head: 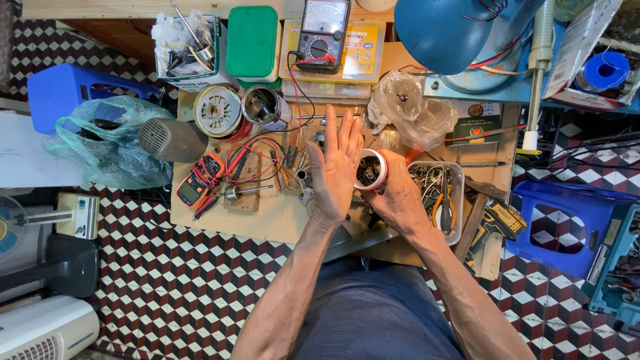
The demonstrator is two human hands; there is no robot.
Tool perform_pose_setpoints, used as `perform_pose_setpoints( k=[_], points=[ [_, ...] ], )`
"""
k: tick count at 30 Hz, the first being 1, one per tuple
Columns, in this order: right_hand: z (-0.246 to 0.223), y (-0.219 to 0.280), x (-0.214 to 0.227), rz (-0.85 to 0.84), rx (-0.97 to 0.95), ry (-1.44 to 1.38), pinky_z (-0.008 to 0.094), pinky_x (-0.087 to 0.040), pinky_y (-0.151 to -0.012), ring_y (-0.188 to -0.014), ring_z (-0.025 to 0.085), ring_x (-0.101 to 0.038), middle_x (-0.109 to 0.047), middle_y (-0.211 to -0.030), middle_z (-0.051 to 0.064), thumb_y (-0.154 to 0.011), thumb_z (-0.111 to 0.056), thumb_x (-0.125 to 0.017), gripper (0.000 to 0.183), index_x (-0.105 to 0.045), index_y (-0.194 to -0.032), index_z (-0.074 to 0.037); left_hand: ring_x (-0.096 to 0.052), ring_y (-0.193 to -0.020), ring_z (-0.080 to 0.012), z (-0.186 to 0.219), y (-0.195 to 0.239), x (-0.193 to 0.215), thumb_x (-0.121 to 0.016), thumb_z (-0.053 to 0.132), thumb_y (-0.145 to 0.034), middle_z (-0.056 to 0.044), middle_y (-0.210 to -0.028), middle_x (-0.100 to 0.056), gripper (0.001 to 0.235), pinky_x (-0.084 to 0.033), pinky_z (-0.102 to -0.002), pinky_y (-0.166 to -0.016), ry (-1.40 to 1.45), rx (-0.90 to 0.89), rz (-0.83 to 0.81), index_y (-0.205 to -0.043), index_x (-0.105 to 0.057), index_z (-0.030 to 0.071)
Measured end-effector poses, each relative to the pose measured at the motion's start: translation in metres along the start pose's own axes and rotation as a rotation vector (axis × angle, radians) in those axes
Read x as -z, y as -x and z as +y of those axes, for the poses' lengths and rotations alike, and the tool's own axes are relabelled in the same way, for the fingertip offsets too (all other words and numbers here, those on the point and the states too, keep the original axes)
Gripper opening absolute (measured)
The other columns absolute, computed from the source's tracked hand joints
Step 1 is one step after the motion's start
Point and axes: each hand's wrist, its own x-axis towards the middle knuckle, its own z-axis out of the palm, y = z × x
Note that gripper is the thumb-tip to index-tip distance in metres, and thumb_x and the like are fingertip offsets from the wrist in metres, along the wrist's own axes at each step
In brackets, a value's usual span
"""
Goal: The person handles small electrical components and tools on a cluttered workbench, using a multimeter and screwdriver to test and adjust parts. They move items aside, pick up and examine components, and place them back on the table.
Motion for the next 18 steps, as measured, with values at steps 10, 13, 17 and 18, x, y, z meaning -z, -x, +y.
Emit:
perform_pose_setpoints(
  k=[10, 13, 17, 18],
  points=[
    [0.032, 0.010, -0.018, -0.073, 0.136, -0.310, 0.043, -0.037, -0.111, -0.139, 0.036, -0.042, -0.039, -0.152, 0.023, -0.089, -0.015, -0.070, 0.079, -0.029, -0.154, 0.001, -0.019, -0.163, -0.0428, 0.010, 0.011, -0.013, -0.033, 0.070, -0.101, -0.028, -0.171, -0.026, 0.093, -0.007, -0.055, -0.133, -1.148, -0.147, -0.376, -0.168, -0.020, 0.005],
    [0.042, 0.019, -0.023, -0.122, -0.029, -0.377, 0.040, -0.040, -0.114, -0.142, 0.030, -0.047, -0.045, -0.156, 0.017, -0.091, -0.016, -0.066, 0.074, -0.033, -0.156, -0.003, -0.026, -0.162, -0.0435, 0.008, 0.017, -0.017, -0.050, 0.063, -0.102, -0.028, -0.166, -0.036, 0.088, -0.014, -0.056, -0.136, -1.300, -0.245, -0.384, -0.166, -0.029, 0.006],
    [0.027, 0.010, -0.020, -0.098, 0.095, -0.427, 0.040, -0.037, -0.118, -0.145, 0.028, -0.044, -0.044, -0.157, 0.016, -0.090, -0.012, -0.069, 0.075, -0.035, -0.156, -0.003, -0.031, -0.161, -0.0430, 0.017, 0.013, -0.020, -0.066, 0.054, -0.097, -0.027, -0.166, -0.040, 0.087, -0.025, -0.052, -0.135, -1.324, -0.349, -0.295, -0.164, -0.035, 0.008],
    [0.019, 0.010, -0.018, -0.114, 0.039, -0.542, 0.040, -0.039, -0.114, -0.142, 0.026, -0.045, -0.043, -0.155, 0.015, -0.086, -0.010, -0.071, 0.080, -0.031, -0.155, -0.004, -0.033, -0.161, -0.0427, 0.022, 0.012, -0.020, -0.071, 0.051, -0.095, -0.026, -0.166, -0.041, 0.089, -0.026, -0.052, -0.134, -1.366, -0.393, -0.274, -0.164, -0.035, 0.009]
  ],
)
